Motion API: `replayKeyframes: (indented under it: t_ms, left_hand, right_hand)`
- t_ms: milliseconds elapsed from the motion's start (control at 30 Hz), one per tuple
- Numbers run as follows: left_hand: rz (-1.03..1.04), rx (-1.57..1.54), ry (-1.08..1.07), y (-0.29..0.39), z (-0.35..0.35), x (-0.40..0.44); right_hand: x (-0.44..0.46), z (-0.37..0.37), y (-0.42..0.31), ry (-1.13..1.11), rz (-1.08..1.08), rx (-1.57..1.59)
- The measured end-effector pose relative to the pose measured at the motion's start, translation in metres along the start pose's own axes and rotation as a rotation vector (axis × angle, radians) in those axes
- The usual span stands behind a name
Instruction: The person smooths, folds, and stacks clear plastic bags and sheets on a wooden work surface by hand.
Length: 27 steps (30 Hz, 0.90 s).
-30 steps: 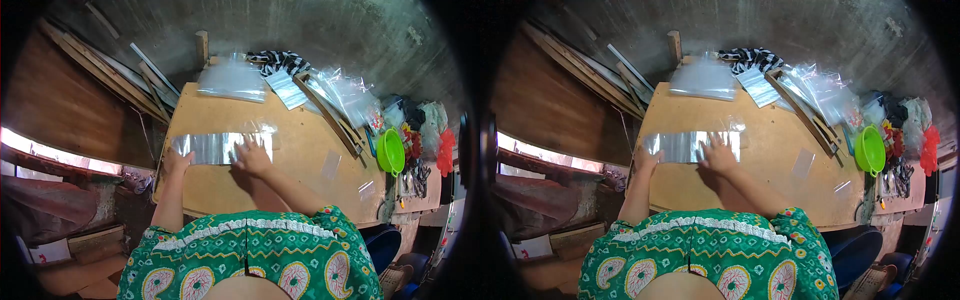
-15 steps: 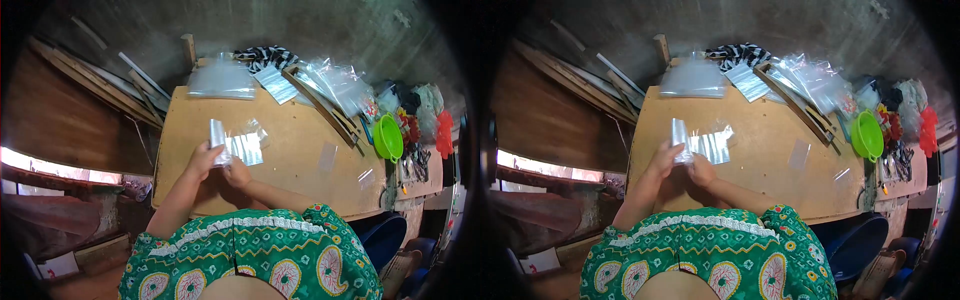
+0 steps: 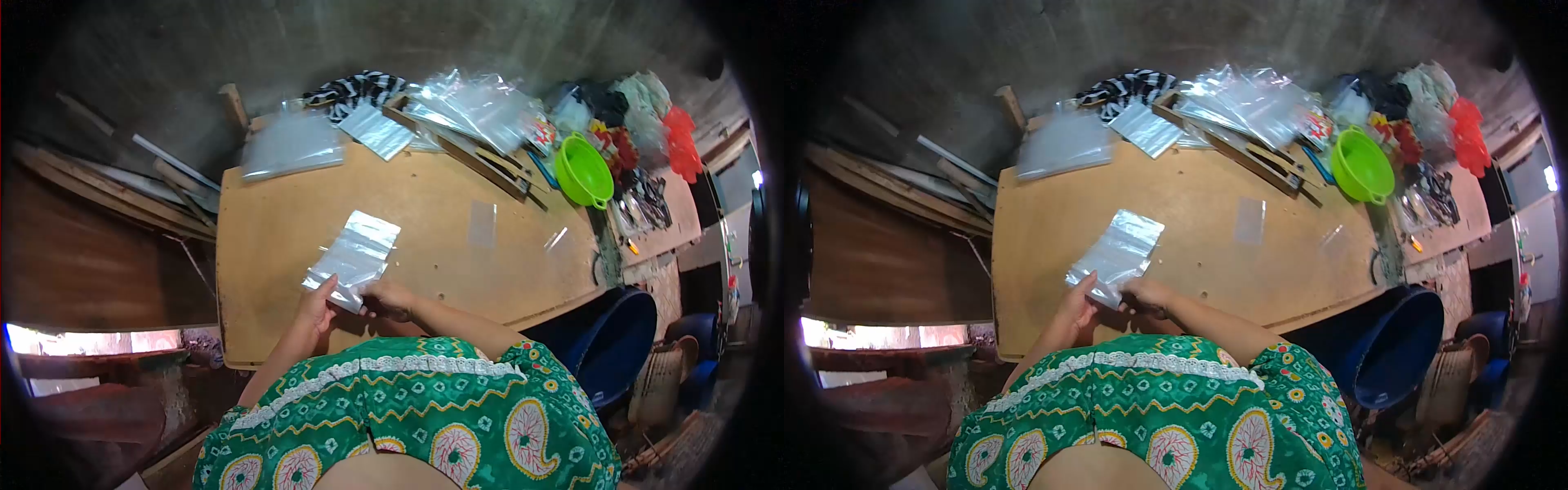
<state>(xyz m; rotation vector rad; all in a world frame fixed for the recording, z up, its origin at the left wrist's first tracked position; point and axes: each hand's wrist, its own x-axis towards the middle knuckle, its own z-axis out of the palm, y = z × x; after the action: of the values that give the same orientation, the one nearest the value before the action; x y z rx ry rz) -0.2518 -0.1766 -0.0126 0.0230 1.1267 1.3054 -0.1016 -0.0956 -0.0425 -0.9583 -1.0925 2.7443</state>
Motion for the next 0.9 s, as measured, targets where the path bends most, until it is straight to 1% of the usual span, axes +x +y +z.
replayKeyframes:
  t_ms: [100, 167, 200, 267, 300, 333, 400, 433, 500, 533, 567, 600, 633, 700, 733, 767, 800, 833, 867, 900]
  left_hand:
    - [0.028, 0.003, 0.01, -0.01, -0.005, 0.014]
    - [0.093, -0.001, -0.034, -0.011, 0.004, 0.015]
    - [0.145, -0.008, -0.037, -0.012, 0.007, 0.019]
    - [0.148, -0.033, -0.015, -0.002, 0.016, 0.024]
    - [0.156, -0.064, 0.014, 0.005, 0.023, 0.027]
    - [0.144, -0.07, -0.002, 0.014, 0.032, 0.03]
    - [0.17, -0.088, -0.017, 0.033, 0.05, 0.043]
    - [0.183, -0.088, -0.021, 0.045, 0.066, 0.05]
    - [0.266, -0.071, -0.078, 0.07, 0.088, 0.081]
    - [0.308, -0.087, -0.092, 0.086, 0.107, 0.089]
    - [0.351, -0.104, -0.107, 0.103, 0.126, 0.098]
    - [0.372, -0.164, -0.161, 0.121, 0.131, 0.124]
    - [0.391, -0.228, -0.216, 0.136, 0.135, 0.149]
    - [0.429, -0.264, -0.202, 0.153, 0.167, 0.163]
    - [0.431, -0.279, -0.163, 0.157, 0.168, 0.183]
    - [0.426, -0.274, -0.179, 0.157, 0.163, 0.208]
    - [0.363, -0.282, -0.027, 0.153, 0.15, 0.239]
    - [0.301, -0.284, 0.124, 0.145, 0.142, 0.266]
    - [0.251, -0.253, 0.199, 0.13, 0.135, 0.286]
    - [0.201, -0.222, 0.275, 0.115, 0.124, 0.301]
  right_hand:
    - [-0.017, -0.007, -0.007, 0.011, -0.023, -0.055]
    - [-0.03, -0.013, -0.015, 0.058, -0.029, -0.16]
    - [-0.041, -0.017, -0.022, 0.066, -0.036, -0.158]
    - [-0.067, -0.031, -0.041, 0.479, -0.283, -0.731]
    - [-0.075, -0.056, -0.041, 0.673, -0.396, -0.988]
    - [-0.088, -0.07, -0.05, 0.869, -0.508, -1.245]
    - [-0.127, -0.085, -0.073, 1.054, -0.272, -1.656]
    - [-0.134, -0.094, -0.073, 1.073, -0.263, -1.649]
    - [-0.136, -0.114, -0.076, 1.109, -0.106, -1.633]
    - [-0.133, -0.125, -0.074, 1.125, -0.103, -1.62]
    - [-0.126, -0.136, -0.069, 1.097, -0.205, -1.627]
    - [-0.118, -0.149, -0.063, 1.067, -0.304, -1.635]
    - [-0.106, -0.169, -0.054, 1.083, -0.301, -1.629]
    - [-0.089, -0.205, -0.036, 0.9, -0.425, -1.116]
    - [-0.095, -0.208, -0.036, 0.918, -0.426, -1.112]
    - [-0.102, -0.211, -0.038, 0.849, -0.524, -1.356]
    - [-0.109, -0.212, -0.044, 0.766, -0.617, -1.6]
    - [-0.123, -0.204, -0.057, 0.787, -0.622, -1.598]
    - [-0.142, -0.189, -0.075, 0.814, -0.516, -0.878]
    - [-0.154, -0.184, -0.085, 0.762, -0.39, -0.166]
